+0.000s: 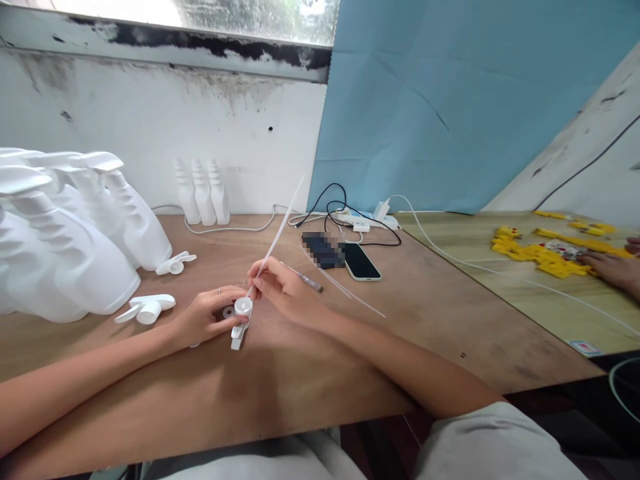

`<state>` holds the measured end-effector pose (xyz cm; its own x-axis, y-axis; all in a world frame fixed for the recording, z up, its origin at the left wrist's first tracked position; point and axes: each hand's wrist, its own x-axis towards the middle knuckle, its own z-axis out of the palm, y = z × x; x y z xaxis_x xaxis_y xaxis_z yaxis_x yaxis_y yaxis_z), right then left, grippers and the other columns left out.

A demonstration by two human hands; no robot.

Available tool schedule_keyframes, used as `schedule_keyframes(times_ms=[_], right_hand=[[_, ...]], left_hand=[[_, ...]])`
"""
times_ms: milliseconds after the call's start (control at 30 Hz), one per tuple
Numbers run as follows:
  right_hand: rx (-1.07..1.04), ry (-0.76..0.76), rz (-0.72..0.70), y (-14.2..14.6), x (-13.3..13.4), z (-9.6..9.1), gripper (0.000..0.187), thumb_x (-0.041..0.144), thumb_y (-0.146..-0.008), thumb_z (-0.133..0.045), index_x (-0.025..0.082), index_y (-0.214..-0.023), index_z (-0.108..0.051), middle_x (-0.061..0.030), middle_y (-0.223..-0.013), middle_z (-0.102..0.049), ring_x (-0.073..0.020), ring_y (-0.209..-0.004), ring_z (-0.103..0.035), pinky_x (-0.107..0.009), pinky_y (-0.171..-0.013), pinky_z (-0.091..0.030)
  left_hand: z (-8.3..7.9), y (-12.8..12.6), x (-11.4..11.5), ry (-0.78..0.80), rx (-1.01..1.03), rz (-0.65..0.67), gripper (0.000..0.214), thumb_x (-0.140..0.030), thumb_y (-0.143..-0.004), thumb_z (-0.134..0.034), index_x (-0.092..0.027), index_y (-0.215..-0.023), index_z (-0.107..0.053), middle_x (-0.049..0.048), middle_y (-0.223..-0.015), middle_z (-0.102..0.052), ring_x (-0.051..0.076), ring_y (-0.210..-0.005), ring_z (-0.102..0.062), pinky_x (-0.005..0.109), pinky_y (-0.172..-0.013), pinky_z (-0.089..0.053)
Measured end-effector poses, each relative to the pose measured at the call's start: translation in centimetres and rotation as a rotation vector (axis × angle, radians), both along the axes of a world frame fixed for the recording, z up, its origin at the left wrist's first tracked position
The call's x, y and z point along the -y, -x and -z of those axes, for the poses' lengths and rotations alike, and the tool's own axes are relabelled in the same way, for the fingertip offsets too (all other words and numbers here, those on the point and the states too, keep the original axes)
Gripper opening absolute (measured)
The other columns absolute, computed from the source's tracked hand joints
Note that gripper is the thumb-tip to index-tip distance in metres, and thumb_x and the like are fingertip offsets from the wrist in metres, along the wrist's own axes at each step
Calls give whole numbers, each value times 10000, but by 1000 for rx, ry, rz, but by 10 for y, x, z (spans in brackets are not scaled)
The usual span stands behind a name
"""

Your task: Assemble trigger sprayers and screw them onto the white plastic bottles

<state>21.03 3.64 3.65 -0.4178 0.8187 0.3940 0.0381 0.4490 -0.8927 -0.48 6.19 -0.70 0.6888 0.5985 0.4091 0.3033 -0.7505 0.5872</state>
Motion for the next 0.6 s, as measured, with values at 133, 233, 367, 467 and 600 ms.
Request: schedule_keyframes(times_ms=[133,233,367,467,600], right_hand=[[66,-14,-26,1,1,6,160,320,-962,-455,170,-993,-497,-20,-835,-574,-111,-759,-588,-285,-756,-506],[174,-80,15,1,2,6,152,288,-967,-433,173,-980,-531,-19,-814,-589,-116,-764,-581,-277,-754,-497],[351,-260,87,3,0,6,112,228,-915,-528,173,-882,-620,-32,-917,-624,-124,-833,-585,-258,-769,-481],[353,-353,109,5,-4,10,125,167,-893,-546,167,-815,-645,-26,-883,-614,-120,-828,-583,-247,-770,-474],[330,-364,101,9,-9,14,140,103,-873,-539,155,-773,-622,-13,-816,-611,-111,-773,-577,-229,-727,-460]], left_hand=[[2,0,-1,0,22,24,319,-332,-873,-604,-186,-1156,-588,97,-1188,-626,165,-932,-622,260,-820,-494],[3,0,-2,0,35,7,343,-334,-860,-619,-186,-1168,-589,101,-1170,-633,158,-880,-627,257,-793,-505],[2,-1,-1,7,23,4,317,-343,-854,-629,-192,-1132,-623,89,-1156,-640,172,-932,-621,266,-843,-498],[1,-2,-1,14,44,7,312,-345,-849,-636,-183,-1115,-638,90,-1126,-653,187,-966,-619,276,-866,-492],[1,-3,-2,44,94,9,303,-352,-822,-668,-164,-1059,-656,90,-1070,-666,183,-912,-627,276,-844,-499]])
